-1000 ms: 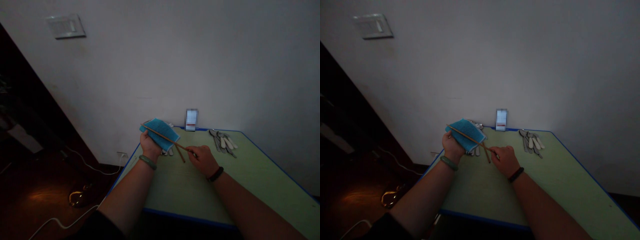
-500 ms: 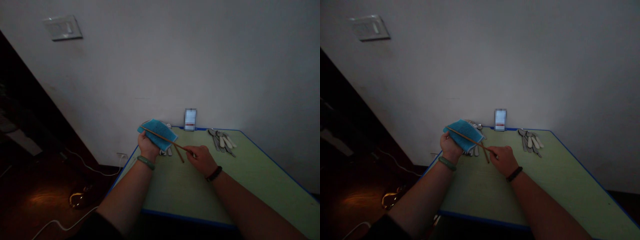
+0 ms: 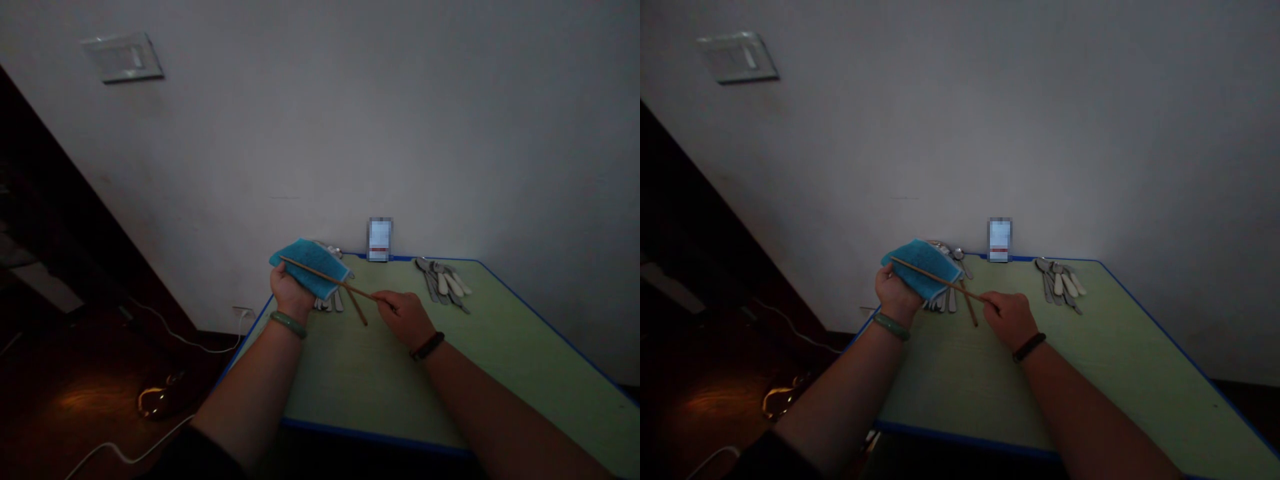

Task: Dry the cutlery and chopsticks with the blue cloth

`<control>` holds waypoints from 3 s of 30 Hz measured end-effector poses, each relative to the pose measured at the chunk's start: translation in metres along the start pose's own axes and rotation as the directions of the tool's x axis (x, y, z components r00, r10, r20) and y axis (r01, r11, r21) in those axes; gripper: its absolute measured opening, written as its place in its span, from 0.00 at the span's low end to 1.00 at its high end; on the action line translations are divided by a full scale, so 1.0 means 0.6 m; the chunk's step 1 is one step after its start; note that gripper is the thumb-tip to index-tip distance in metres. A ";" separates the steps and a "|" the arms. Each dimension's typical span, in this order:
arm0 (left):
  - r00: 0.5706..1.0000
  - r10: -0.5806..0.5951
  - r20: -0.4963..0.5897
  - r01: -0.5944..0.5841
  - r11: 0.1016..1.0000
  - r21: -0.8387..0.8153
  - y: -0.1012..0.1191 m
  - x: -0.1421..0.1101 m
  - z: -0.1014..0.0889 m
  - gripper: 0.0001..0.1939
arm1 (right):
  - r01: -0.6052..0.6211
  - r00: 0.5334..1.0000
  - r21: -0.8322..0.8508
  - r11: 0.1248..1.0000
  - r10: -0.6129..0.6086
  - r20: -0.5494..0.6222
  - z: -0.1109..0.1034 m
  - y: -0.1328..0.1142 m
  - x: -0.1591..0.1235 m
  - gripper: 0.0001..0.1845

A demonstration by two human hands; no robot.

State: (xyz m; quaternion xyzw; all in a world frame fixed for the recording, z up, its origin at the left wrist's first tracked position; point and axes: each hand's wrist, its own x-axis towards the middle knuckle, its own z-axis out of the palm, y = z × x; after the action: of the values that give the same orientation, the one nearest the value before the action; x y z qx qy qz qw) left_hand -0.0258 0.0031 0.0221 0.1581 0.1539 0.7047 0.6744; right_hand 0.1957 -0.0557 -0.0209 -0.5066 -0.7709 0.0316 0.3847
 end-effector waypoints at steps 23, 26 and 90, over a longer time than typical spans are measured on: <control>0.998 0.037 -0.043 -0.036 0.999 0.014 0.000 -0.014 0.015 0.24 | -0.121 0.993 -0.009 0.993 0.121 -0.004 -0.004 0.001 0.001 0.18; 0.997 0.018 -0.074 -0.017 1.000 0.007 -0.006 -0.014 0.016 0.23 | -0.166 0.986 0.030 0.986 0.165 0.022 -0.003 -0.001 0.002 0.19; 1.000 0.020 -0.014 -0.019 0.998 0.057 -0.016 -0.014 0.016 0.22 | -0.263 0.965 0.085 0.961 0.262 0.018 -0.001 0.019 0.003 0.16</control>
State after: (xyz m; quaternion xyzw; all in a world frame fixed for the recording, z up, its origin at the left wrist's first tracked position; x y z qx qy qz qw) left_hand -0.0125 -0.0051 0.0268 0.1733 0.1772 0.7078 0.6615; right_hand 0.2046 -0.0486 -0.0243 -0.5872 -0.6961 0.1175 0.3961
